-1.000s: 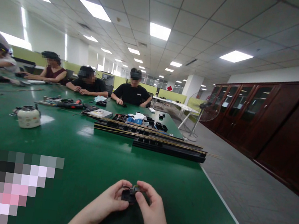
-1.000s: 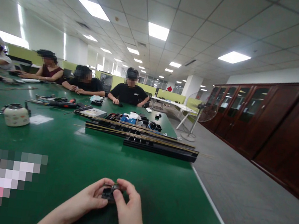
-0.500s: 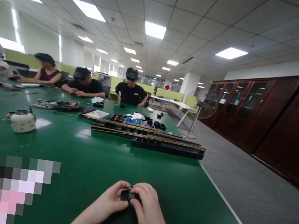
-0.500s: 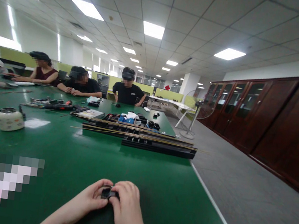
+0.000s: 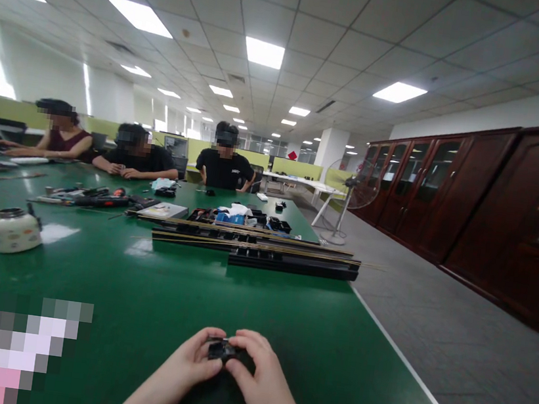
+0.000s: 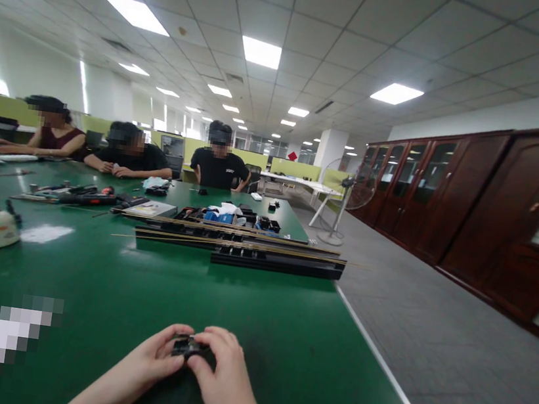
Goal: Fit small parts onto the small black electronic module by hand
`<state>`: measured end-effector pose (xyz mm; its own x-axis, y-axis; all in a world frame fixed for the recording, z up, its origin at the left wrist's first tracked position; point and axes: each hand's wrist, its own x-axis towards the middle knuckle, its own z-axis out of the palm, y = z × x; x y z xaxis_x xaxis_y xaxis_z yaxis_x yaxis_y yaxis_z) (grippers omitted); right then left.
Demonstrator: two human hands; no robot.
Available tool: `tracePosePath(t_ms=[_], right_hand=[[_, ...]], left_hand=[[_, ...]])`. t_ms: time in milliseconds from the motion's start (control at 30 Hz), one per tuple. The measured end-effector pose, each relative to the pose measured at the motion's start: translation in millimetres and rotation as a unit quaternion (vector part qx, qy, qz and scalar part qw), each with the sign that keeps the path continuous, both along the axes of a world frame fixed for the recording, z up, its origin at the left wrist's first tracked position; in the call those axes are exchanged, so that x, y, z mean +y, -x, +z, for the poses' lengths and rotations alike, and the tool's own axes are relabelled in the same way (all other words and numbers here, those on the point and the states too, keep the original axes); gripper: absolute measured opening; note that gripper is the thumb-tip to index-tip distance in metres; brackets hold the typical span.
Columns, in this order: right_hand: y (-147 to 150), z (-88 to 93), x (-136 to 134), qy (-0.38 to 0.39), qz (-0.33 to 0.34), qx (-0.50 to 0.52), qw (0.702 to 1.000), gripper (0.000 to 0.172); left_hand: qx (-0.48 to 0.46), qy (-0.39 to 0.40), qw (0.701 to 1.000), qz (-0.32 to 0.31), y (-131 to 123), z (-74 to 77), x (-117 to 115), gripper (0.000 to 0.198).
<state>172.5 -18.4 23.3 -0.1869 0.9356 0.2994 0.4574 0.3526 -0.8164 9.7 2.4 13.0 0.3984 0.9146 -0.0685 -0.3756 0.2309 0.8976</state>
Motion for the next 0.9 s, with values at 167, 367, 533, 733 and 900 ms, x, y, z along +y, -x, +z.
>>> tracePosePath(t_ms=[167,367,533,733,900], right_hand=[[-0.2,-3.8,3.6,0.066,-0.022,0.086,0.994,0.035],[2.5,-5.2,6.6,0.078,-0.027,0.142,0.986,0.031],[8.2,-3.5,4.5,0.071,-0.029,0.174,0.982,0.031],[11.6,4.1,-2.1,0.066,0.005,0.158,0.985,0.031],[9.7,-1.2,-1.8,0.034,0.008,0.13,0.991,0.033]], left_hand=[[-0.025,0.033,0.999,0.0,2.3,3.1,-1.4,0.036],[-0.086,0.083,0.993,0.015,1.6,4.5,0.1,0.035],[-0.149,0.192,0.968,0.069,-11.1,1.0,1.5,0.035],[-0.269,0.222,0.936,0.037,-21.6,2.6,-7.1,0.043],[-0.3,0.206,0.932,-0.004,-15.4,-0.2,-6.0,0.035]])
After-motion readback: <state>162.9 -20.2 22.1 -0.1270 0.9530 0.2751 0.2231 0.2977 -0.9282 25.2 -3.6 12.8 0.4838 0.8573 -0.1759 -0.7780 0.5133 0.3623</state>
